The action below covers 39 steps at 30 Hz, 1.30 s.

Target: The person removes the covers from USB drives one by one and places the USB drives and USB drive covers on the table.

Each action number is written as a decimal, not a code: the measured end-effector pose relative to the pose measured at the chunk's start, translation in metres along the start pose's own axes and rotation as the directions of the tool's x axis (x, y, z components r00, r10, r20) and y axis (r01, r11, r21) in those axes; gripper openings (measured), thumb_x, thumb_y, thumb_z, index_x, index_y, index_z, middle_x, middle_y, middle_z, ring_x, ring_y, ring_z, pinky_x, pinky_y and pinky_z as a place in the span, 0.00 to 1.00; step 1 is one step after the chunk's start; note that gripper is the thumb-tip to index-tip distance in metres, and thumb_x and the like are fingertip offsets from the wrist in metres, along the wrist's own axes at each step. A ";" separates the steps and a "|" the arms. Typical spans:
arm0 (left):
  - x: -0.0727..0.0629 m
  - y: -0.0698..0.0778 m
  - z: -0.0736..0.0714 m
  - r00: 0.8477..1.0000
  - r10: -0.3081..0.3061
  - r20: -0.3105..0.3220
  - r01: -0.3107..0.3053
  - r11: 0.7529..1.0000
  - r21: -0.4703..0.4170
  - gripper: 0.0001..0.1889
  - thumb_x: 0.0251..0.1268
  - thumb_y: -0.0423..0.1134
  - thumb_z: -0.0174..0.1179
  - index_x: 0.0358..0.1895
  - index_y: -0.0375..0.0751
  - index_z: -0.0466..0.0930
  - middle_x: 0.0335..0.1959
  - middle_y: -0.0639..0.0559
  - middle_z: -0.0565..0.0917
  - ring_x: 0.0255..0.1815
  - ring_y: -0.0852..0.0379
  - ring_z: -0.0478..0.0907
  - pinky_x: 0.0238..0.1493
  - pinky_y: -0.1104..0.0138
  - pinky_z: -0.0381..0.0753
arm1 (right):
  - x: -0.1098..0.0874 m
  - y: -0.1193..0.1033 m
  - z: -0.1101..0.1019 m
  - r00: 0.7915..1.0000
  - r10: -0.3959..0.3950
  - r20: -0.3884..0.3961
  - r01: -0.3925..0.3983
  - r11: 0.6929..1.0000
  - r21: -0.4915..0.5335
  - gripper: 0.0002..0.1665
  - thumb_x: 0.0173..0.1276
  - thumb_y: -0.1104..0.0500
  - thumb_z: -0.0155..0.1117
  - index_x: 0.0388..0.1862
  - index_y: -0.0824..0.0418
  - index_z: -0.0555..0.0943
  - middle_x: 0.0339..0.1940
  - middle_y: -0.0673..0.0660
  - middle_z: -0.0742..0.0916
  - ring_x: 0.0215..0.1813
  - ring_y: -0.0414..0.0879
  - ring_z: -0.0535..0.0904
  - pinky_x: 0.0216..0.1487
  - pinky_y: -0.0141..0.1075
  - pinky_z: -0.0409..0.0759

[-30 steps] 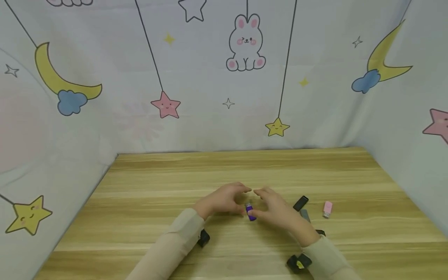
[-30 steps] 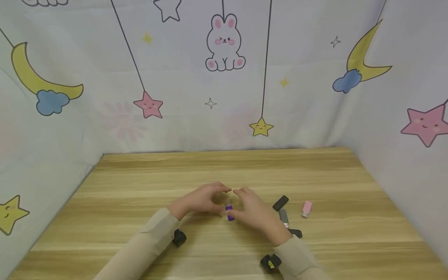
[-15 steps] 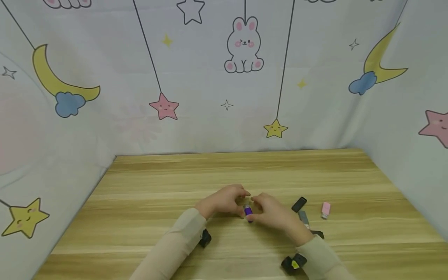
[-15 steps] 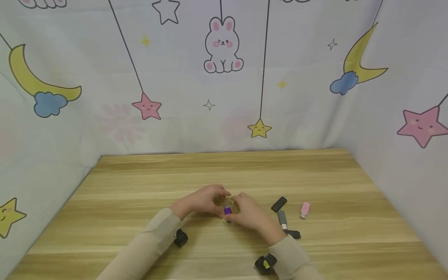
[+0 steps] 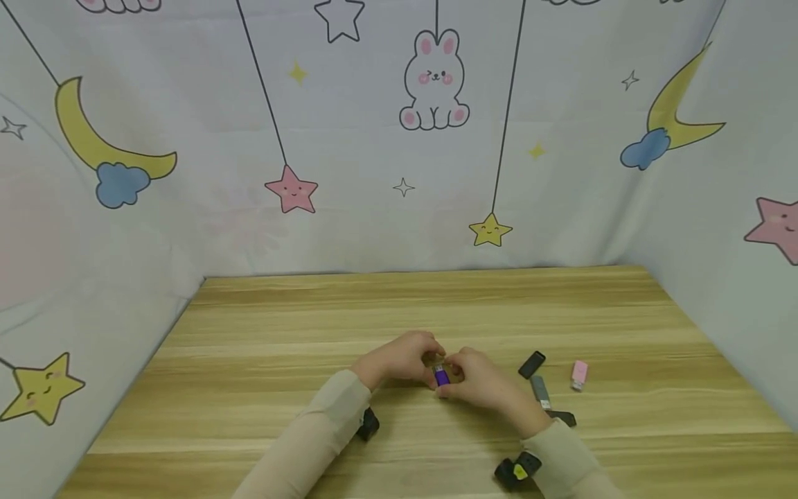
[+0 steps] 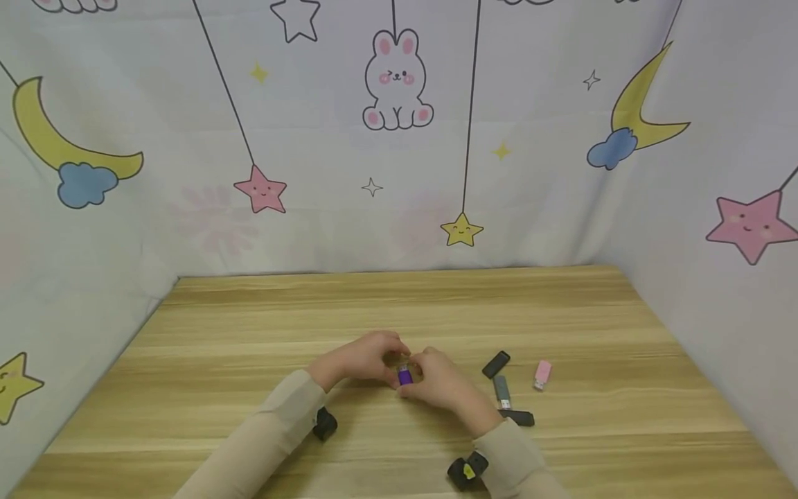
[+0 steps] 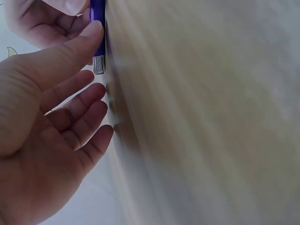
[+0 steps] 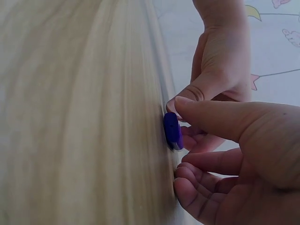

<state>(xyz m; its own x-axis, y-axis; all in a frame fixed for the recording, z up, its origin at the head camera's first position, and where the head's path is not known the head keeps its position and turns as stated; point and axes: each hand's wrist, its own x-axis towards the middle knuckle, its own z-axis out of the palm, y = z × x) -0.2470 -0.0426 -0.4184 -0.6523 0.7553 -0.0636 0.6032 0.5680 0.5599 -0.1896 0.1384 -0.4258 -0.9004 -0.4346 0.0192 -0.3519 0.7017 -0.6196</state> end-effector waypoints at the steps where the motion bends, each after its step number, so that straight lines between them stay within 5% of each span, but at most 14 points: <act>1: 0.001 0.000 0.000 1.000 -0.001 0.003 0.001 1.000 0.000 0.27 0.43 0.35 0.77 0.51 0.33 0.82 0.39 0.50 0.79 0.41 0.57 0.74 0.46 0.69 0.74 | 0.000 0.000 0.000 1.000 0.008 0.001 -0.008 1.000 -0.002 0.18 0.55 0.55 0.76 0.34 0.65 0.78 0.27 0.52 0.72 0.31 0.44 0.65 0.30 0.32 0.61; 19: 0.003 0.001 0.005 0.999 -0.034 0.021 0.035 0.998 -0.042 0.17 0.47 0.33 0.75 0.44 0.36 0.86 0.35 0.54 0.78 0.37 0.62 0.74 0.42 0.72 0.75 | 0.002 0.001 0.001 0.999 0.024 0.028 -0.024 1.000 0.015 0.15 0.55 0.58 0.75 0.25 0.63 0.77 0.22 0.51 0.70 0.27 0.42 0.63 0.28 0.31 0.58; 28: 0.002 0.000 0.004 0.999 -0.046 0.008 0.047 0.997 -0.062 0.14 0.48 0.30 0.73 0.42 0.35 0.86 0.36 0.53 0.79 0.39 0.58 0.77 0.44 0.71 0.76 | 0.000 -0.002 0.001 0.998 0.063 0.014 -0.063 0.998 0.000 0.13 0.54 0.64 0.74 0.36 0.69 0.82 0.27 0.53 0.75 0.30 0.44 0.67 0.30 0.33 0.64; 39: 0.002 -0.002 0.002 0.999 -0.042 0.010 0.042 0.998 -0.050 0.09 0.53 0.29 0.70 0.39 0.35 0.86 0.37 0.49 0.82 0.40 0.55 0.78 0.44 0.69 0.77 | 0.001 0.000 0.000 1.000 0.010 0.016 -0.010 1.000 0.001 0.15 0.53 0.68 0.71 0.41 0.71 0.84 0.28 0.53 0.78 0.31 0.43 0.70 0.32 0.32 0.69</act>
<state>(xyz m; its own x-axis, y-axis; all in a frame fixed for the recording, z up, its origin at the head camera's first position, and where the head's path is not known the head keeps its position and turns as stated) -0.2488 -0.0412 -0.4209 -0.6723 0.7341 -0.0953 0.5514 0.5826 0.5971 -0.1908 0.1379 -0.4255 -0.8998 -0.4363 0.0002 -0.3421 0.7054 -0.6208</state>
